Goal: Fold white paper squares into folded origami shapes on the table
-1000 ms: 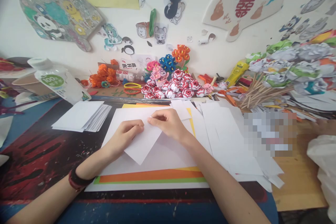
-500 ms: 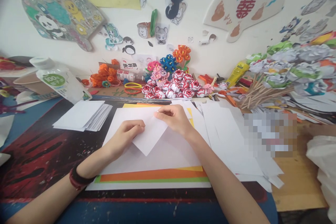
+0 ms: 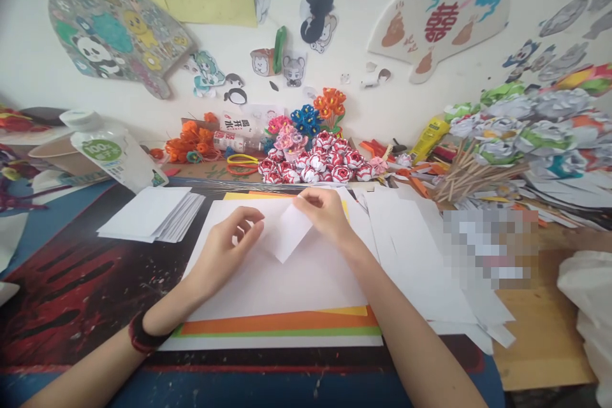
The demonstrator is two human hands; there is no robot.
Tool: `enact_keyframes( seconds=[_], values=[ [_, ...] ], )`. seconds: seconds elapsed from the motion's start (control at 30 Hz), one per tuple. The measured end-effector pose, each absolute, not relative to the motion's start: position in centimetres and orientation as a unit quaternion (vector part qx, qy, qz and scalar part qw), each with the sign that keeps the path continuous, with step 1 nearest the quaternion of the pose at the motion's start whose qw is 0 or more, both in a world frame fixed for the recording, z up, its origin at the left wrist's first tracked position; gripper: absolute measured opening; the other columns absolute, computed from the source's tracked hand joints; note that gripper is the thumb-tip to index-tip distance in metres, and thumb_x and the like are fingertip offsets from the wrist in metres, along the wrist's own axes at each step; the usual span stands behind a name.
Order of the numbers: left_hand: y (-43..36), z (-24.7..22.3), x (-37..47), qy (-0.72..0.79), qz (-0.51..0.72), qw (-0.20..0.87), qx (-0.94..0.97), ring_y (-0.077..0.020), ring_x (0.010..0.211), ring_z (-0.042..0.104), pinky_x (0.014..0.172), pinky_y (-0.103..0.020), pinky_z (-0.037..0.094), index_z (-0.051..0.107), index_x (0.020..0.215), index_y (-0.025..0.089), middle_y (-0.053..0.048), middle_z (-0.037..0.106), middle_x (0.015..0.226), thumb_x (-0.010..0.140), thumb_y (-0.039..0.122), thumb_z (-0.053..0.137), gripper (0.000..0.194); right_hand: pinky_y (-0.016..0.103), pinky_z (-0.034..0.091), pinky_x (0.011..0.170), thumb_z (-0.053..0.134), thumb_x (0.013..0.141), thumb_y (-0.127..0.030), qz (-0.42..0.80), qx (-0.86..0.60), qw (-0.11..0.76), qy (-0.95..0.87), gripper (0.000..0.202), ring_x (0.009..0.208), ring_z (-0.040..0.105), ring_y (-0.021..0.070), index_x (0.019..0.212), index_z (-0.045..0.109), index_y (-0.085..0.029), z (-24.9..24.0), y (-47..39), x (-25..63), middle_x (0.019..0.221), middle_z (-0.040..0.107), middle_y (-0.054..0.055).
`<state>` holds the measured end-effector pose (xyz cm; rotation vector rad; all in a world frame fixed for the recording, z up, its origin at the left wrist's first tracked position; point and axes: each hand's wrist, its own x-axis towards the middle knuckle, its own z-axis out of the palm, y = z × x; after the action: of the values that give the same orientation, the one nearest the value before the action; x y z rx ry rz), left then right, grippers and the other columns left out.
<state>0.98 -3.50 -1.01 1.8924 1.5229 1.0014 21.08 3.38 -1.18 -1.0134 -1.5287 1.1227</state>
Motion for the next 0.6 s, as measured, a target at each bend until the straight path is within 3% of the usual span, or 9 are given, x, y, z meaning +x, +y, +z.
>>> enact_keyframes(
  seconds=[0.1, 0.23, 0.47, 0.6],
  values=[
    [-3.8, -1.6, 1.4, 0.546, 0.310, 0.114, 0.770, -0.0206, 0.093, 0.061, 0.076, -0.033, 0.047, 0.047, 0.121, 0.020, -0.007, 0.060, 0.120, 0.089, 0.041, 0.052, 0.039, 0.024, 0.035, 0.055, 0.064, 0.075, -0.030, 0.436, -0.439, 0.457, -0.639, 0.018, 0.058, 0.049, 0.0116, 0.063, 0.061, -0.016, -1.6, 3.0, 20.2, 0.062, 0.054, -0.001],
    [-4.3, -2.1, 1.9, 0.512, 0.236, -0.023, 0.826, -0.0302, 0.114, 0.056, 0.086, -0.042, 0.047, 0.037, 0.134, 0.018, -0.014, 0.052, 0.134, 0.084, 0.053, 0.057, 0.065, 0.025, 0.035, 0.056, 0.063, 0.074, -0.029, 0.402, -0.488, 0.461, -0.622, 0.017, 0.059, 0.047, 0.0119, 0.063, 0.062, -0.017, -2.0, 2.9, 20.0, 0.061, 0.054, -0.002],
    [-4.5, -2.2, 2.1, 0.501, 0.216, -0.033, 0.837, -0.0281, 0.106, 0.061, 0.083, -0.041, 0.050, 0.035, 0.135, 0.018, -0.013, 0.058, 0.128, 0.089, 0.036, 0.054, 0.054, 0.025, 0.036, 0.057, 0.064, 0.076, -0.033, 0.430, -0.489, 0.473, -0.594, 0.019, 0.062, 0.049, 0.0122, 0.067, 0.065, -0.016, -1.8, 2.9, 19.9, 0.066, 0.056, 0.000],
    [-4.3, -1.9, 1.8, 0.531, 0.263, 0.045, 0.805, -0.0252, 0.100, 0.063, 0.080, -0.040, 0.051, 0.038, 0.131, 0.022, -0.009, 0.061, 0.122, 0.089, 0.033, 0.054, 0.046, 0.027, 0.045, 0.065, 0.060, 0.082, -0.042, 0.574, -0.393, 0.457, -0.554, 0.028, 0.074, 0.056, 0.0150, 0.093, 0.070, -0.018, -0.8, 2.5, 19.7, 0.083, 0.063, 0.003]
  ],
)
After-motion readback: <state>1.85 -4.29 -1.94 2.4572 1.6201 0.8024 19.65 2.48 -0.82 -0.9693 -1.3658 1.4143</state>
